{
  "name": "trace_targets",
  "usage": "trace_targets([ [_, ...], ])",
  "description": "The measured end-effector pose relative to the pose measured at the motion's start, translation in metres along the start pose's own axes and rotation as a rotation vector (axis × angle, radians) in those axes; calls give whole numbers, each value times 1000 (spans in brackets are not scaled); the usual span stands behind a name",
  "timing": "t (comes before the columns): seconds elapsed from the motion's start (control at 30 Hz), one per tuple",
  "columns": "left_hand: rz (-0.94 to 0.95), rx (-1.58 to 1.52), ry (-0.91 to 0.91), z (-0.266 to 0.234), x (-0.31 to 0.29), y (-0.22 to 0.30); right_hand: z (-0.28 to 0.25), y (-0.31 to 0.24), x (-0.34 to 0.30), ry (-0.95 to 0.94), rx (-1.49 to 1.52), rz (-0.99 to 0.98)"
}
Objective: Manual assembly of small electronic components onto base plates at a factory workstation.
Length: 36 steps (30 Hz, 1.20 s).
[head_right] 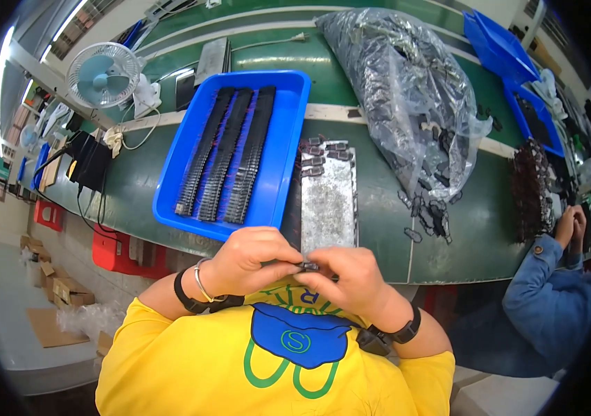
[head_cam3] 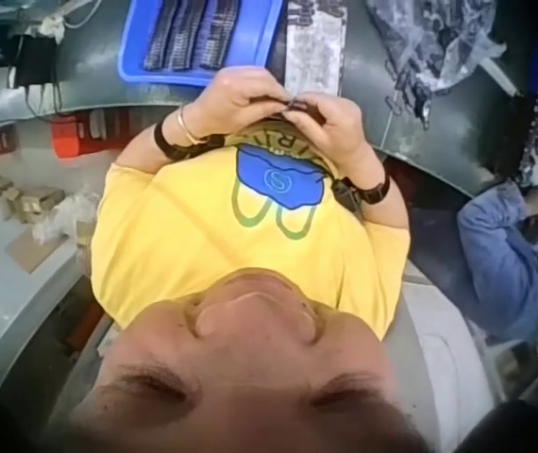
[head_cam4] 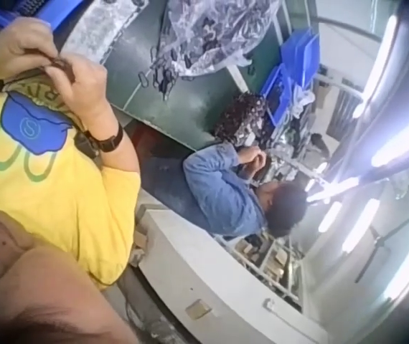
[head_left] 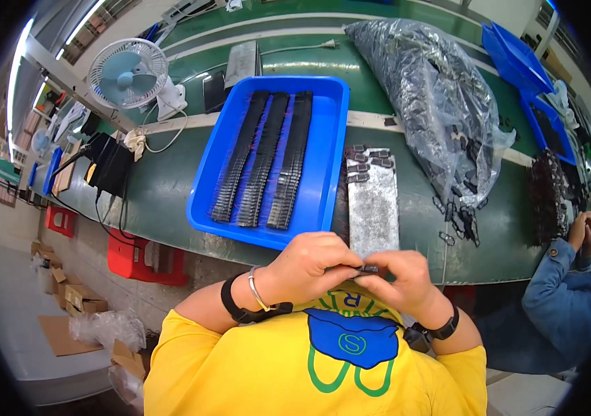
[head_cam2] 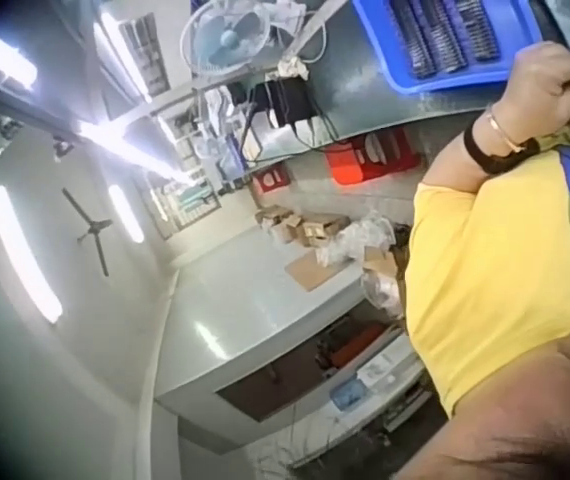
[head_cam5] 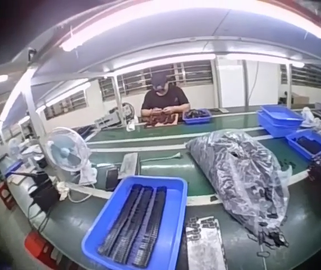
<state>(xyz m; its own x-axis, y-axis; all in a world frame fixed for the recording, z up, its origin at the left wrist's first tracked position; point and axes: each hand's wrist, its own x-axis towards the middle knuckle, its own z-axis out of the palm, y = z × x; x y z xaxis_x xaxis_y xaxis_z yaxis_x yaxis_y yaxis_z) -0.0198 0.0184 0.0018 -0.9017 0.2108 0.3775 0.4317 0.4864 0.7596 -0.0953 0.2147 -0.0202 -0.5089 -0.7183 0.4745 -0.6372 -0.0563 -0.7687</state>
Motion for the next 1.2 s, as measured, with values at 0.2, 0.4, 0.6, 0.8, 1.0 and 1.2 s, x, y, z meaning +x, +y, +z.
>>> trace_targets([
  [0.2, -50, -65, -26, 2, -7, -1, -1, 12, -3, -27, -126, -189],
  [0.4, -241, -333, -22, 7, -7, 1, -8, 1, -3, -103, 32, 37],
  [0.6, -132, -141, -4, 11, 0, -3, 1, 5, -5, 33, -30, -6],
  [0.8, 63, 182, -45, 7, 5, 1, 1, 16, -1, -16, -88, -160],
  [1.0, 55, 151, -147, 2, 9, 0, -1, 15, -4, -79, 18, -179],
  [1.2, -4, 70, -179, -16, 1, -2, -11, 16, -1, -140, 107, -225],
])
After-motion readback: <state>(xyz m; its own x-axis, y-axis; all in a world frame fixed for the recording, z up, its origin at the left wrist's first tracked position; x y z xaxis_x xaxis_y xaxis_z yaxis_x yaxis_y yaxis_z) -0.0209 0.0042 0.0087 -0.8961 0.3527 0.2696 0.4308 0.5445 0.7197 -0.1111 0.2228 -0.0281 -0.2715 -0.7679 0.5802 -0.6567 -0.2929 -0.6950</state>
